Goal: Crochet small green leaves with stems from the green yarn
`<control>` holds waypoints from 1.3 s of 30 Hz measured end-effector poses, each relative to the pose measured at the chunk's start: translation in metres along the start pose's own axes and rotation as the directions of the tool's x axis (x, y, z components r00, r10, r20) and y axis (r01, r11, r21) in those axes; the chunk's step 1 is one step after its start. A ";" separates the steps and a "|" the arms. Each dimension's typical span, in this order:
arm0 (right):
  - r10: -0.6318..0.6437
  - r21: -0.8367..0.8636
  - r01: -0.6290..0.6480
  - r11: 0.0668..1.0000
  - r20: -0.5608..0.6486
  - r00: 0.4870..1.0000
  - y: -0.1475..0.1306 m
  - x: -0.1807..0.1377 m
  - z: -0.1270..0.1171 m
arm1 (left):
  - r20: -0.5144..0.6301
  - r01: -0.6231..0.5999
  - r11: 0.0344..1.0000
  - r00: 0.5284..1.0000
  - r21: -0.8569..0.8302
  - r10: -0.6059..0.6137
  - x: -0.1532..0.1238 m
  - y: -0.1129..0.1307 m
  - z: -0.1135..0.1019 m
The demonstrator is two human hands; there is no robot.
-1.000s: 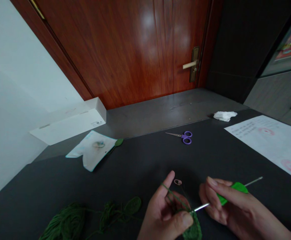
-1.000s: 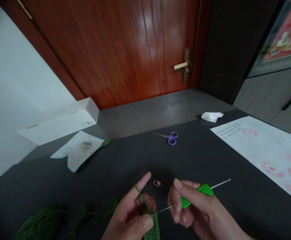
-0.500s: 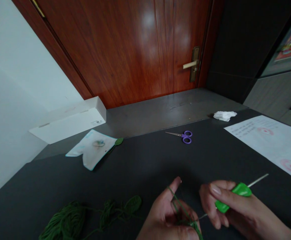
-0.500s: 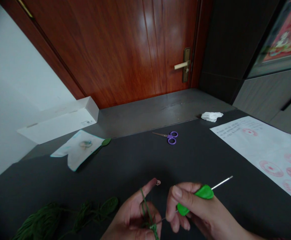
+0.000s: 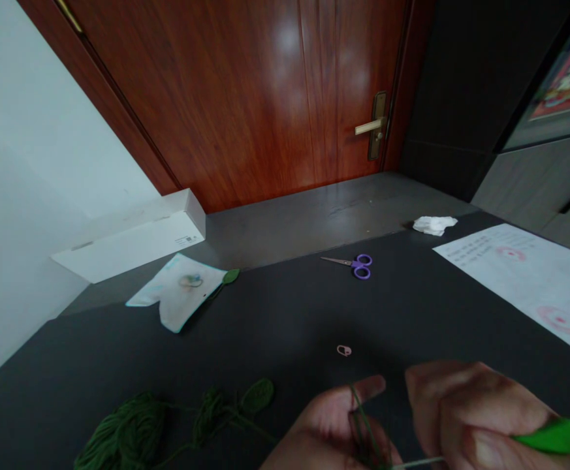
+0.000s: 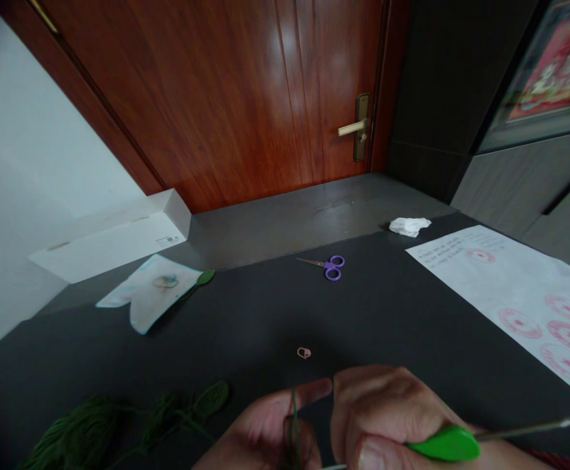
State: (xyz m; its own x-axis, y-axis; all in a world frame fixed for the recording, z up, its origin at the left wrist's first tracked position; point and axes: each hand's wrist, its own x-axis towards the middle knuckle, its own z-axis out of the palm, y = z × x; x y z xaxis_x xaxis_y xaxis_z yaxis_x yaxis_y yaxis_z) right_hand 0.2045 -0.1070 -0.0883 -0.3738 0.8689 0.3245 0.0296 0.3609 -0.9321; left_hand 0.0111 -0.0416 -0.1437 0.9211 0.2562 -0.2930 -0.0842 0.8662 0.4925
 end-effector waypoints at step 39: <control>0.359 0.621 -0.126 0.774 -0.265 0.895 0.037 0.009 0.034 | -0.381 -0.427 0.851 0.764 0.307 0.521 -0.013 0.006 0.026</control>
State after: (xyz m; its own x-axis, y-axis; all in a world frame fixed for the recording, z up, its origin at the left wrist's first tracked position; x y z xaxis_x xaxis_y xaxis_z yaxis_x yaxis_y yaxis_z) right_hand 0.1705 -0.0977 -0.1253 -0.0777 0.9970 -0.0018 -0.5055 -0.0410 -0.8619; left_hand 0.0084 -0.0512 -0.1157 0.5155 0.8101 -0.2794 -0.3485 0.4960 0.7953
